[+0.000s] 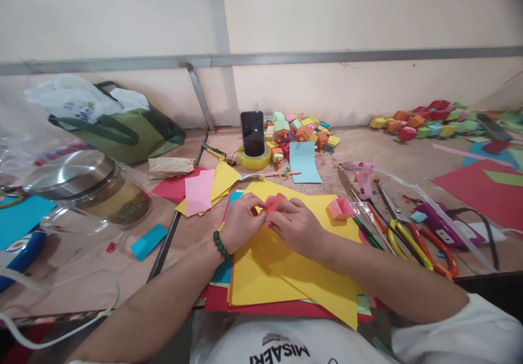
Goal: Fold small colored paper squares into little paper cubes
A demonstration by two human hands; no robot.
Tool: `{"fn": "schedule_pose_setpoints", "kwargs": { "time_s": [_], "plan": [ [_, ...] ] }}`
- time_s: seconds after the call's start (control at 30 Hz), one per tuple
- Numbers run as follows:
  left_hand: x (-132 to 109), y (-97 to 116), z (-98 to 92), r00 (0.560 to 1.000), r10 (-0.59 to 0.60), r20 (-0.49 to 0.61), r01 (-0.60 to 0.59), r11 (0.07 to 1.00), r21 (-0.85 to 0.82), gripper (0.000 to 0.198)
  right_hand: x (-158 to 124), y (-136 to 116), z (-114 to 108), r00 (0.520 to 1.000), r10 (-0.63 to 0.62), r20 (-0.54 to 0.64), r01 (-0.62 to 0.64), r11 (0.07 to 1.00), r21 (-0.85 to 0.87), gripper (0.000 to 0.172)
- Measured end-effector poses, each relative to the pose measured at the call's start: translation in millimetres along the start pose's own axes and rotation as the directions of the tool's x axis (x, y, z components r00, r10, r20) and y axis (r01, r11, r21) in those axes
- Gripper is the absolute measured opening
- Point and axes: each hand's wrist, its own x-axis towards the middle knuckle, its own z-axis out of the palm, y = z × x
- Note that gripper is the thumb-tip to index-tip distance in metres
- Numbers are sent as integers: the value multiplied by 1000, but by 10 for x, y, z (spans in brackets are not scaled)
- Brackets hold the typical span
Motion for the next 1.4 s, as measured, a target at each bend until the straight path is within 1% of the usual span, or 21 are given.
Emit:
{"fn": "schedule_pose_setpoints", "kwargs": {
  "time_s": [0.2, 0.33, 0.4, 0.47, 0.5, 0.53, 0.57, 0.6, 0.63, 0.67, 0.73, 0.77, 0.83, 0.9, 1.0, 1.07, 1.13, 1.17, 1.23, 1.3, 1.4],
  "plan": [
    [-4, -60, 60, 995, -87, 57, 85, 996, 32, 9, -95, 57, 99, 982, 104, 156, -127, 981, 145, 11],
    [25, -103, 74, 986, -122, 115, 127, 991, -38, 8, -109, 68, 164, 970, 109, 218, -153, 968, 197, 13],
    [42, -121, 64, 985, -107, 133, 119, 989, -88, 12, -88, 81, 154, 970, 110, 218, -161, 959, 232, 12],
    [52, -130, 47, 991, -80, 106, 93, 989, -119, 15, -56, 111, 105, 974, 138, 182, -188, 937, 295, 4],
    [53, -130, 39, 994, -73, 75, 82, 989, -123, 15, -40, 132, 69, 971, 180, 158, -223, 920, 323, 4],
    [51, -127, 32, 997, -69, 41, 74, 990, -120, 15, -24, 156, 30, 959, 250, 133, -281, 897, 340, 11],
    [47, -121, 28, 998, -64, 5, 64, 992, -107, 15, -9, 182, -7, 933, 341, 116, -360, 866, 347, 18],
    [41, -113, 28, 998, -54, -29, 51, 995, -85, 16, 3, 208, -37, 891, 438, 123, -452, 819, 353, 24],
    [34, -102, 31, 997, -40, -60, 36, 998, -58, 15, 12, 231, -56, 838, 521, 161, -541, 758, 365, 28],
    [27, -91, 37, 996, -24, -84, 21, 999, -31, 15, 19, 250, -63, 782, 581, 226, -620, 684, 385, 29],
    [13, -69, 54, 993, 11, -118, -10, 1000, 10, 15, 27, 274, -39, 681, 624, 382, -728, 521, 445, 26],
    [8, -59, 65, 992, 25, -127, -23, 1000, 17, 16, 29, 280, -14, 647, 623, 439, -755, 445, 482, 21],
    [0, -42, 84, 991, 45, -122, -45, 999, 4, 16, 34, 282, 39, 612, 621, 489, -766, 313, 561, 12],
    [-4, -27, 97, 991, 54, -119, -57, 998, -25, 17, 47, 282, 68, 586, 631, 508, -754, 197, 626, 8],
    [-6, -7, 98, 987, 87, -136, -92, 995, -37, 21, 76, 291, 49, 532, 639, 555, -747, 46, 664, 13],
    [-3, 4, 90, 983, 108, -146, -114, 993, -30, 22, 94, 302, 15, 517, 631, 578, -738, -12, 674, 20],
    [0, 10, 79, 985, 102, -141, -106, 994, -25, 22, 105, 311, -13, 521, 614, 593, -736, -28, 676, 26],
    [1, 10, 75, 987, 92, -133, -96, 995, -24, 22, 108, 314, -21, 523, 607, 598, -742, -20, 670, 28],
    [-1, 6, 71, 991, 73, -113, -76, 997, -24, 22, 109, 317, -24, 532, 608, 590, -758, 29, 652, 27],
    [-10, 0, 76, 993, 67, -102, -71, 997, -35, 21, 108, 313, -14, 555, 628, 546, -763, 122, 635, 20],
    [-35, -5, 99, 994, 72, -78, -77, 995, -62, 21, 107, 292, 5, 619, 660, 427, -736, 296, 609, 9]
  ]
}}
